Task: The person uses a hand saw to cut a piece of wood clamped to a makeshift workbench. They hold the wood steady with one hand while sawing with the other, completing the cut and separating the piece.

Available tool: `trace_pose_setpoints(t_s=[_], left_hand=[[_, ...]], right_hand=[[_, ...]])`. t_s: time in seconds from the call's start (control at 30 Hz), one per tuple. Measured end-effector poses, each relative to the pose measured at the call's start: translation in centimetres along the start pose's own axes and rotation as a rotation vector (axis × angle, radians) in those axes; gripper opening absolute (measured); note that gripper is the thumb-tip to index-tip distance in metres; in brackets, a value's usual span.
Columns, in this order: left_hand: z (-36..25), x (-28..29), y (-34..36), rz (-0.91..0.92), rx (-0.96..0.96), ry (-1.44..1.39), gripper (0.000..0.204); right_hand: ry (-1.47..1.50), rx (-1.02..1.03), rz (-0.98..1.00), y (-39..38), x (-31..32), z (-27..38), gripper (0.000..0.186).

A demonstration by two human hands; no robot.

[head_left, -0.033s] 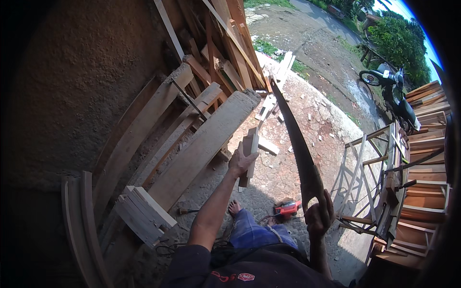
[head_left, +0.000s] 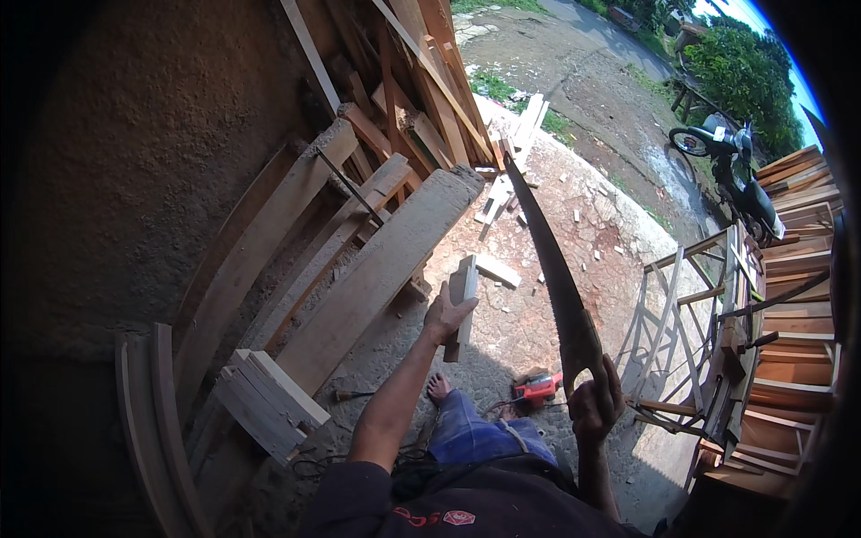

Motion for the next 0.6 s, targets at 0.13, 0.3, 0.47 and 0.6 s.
trace_pose_setpoints(t_s=[0.13,0.3,0.47,0.6], left_hand=[[12.8,-7.4,-1.4,0.026,0.175,-0.163,0.09],[7.2,-6.1,0.3,-0.195,0.301,-0.526,0.107],[0.0,3.1,-0.9,-0.29,-0.091,-0.328,0.075],[0.7,13.4,-9.9,-0.748,-0.187,0.247,0.046]], right_hand=[[-0.202,0.162,-0.014,-0.3,0.4,-1.1,0.04],[-0.154,0.063,0.023,-0.8,-0.7,-2.9,0.037],[-0.387,0.514,0.023,0.6,-2.6,-1.9,0.028],[0.043,-0.04,0.099,-0.5,-3.8,-6.4,0.036]])
Point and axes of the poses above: each hand's wrist, its own y-axis towards the middle knuckle, its own x-axis out of the back of the hand, z = x × y, the point moved 3 cm from there along y, towards the middle knuckle, and after that the axes turned 3 degrees about -x, right-handed, at the moved point
